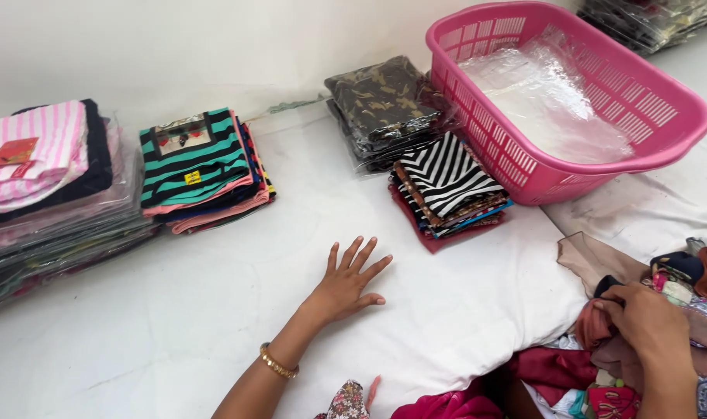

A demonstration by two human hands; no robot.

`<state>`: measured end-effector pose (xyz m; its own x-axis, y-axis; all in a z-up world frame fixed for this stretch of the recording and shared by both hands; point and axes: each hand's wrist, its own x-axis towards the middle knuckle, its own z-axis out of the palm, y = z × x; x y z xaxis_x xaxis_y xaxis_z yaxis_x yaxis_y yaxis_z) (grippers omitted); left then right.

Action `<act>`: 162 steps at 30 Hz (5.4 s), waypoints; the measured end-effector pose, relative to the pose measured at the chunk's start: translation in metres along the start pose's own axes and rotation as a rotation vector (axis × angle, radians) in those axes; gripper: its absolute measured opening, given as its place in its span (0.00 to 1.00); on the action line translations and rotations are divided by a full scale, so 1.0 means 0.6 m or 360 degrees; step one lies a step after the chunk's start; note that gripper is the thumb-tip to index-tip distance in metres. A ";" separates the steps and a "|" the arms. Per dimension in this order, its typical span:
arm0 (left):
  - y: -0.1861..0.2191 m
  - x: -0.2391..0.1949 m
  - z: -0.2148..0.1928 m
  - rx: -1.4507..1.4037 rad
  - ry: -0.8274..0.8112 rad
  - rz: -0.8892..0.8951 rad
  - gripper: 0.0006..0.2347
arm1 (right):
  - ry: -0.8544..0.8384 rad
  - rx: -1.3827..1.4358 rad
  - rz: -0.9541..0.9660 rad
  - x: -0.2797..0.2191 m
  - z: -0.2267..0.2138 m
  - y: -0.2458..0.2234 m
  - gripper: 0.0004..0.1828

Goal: The person folds several pieces of clothing, including a black and white striped item, a checkered scarf, and various patterned fabrics, on a white surface. They smooth each item and place the folded pieces into a pink basket.

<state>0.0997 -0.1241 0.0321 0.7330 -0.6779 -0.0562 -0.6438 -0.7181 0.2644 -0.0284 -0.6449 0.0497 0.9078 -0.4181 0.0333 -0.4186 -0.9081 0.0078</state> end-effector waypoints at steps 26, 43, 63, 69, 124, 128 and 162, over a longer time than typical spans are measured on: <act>-0.028 -0.033 0.056 -0.0128 -0.0103 -0.0115 0.36 | 0.0291 -0.0211 -0.0014 0.093 0.046 -0.021 0.15; -0.035 -0.022 0.059 -0.0139 -0.0038 -0.0109 0.34 | 0.0636 0.1270 -0.0250 -0.005 -0.050 -0.155 0.05; -0.286 -0.191 0.025 -0.2426 0.1651 -0.0249 0.06 | -0.0249 0.1771 -0.1809 0.003 -0.096 -0.706 0.15; -0.295 -0.177 0.046 -0.1979 0.1613 -0.0494 0.03 | -0.0400 0.0865 -0.1618 0.020 -0.028 -0.663 0.16; -0.114 -0.222 -0.136 0.0218 0.1468 -0.0551 0.15 | -0.0379 0.1464 -0.1870 -0.014 -0.120 -0.622 0.21; -0.129 -0.275 -0.165 0.0482 0.1596 -0.0856 0.14 | -0.0036 0.1052 -0.1698 0.006 -0.135 -0.593 0.21; -0.128 -0.585 -0.072 -0.0617 0.1215 -0.1190 0.11 | -0.0203 0.1099 -0.1428 0.065 -0.021 -0.502 0.12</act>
<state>-0.0984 0.1757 0.0729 0.9326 0.2687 0.2409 0.0256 -0.7152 0.6985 0.1329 -0.3876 0.0610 0.8850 0.4247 0.1909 0.4514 -0.6816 -0.5759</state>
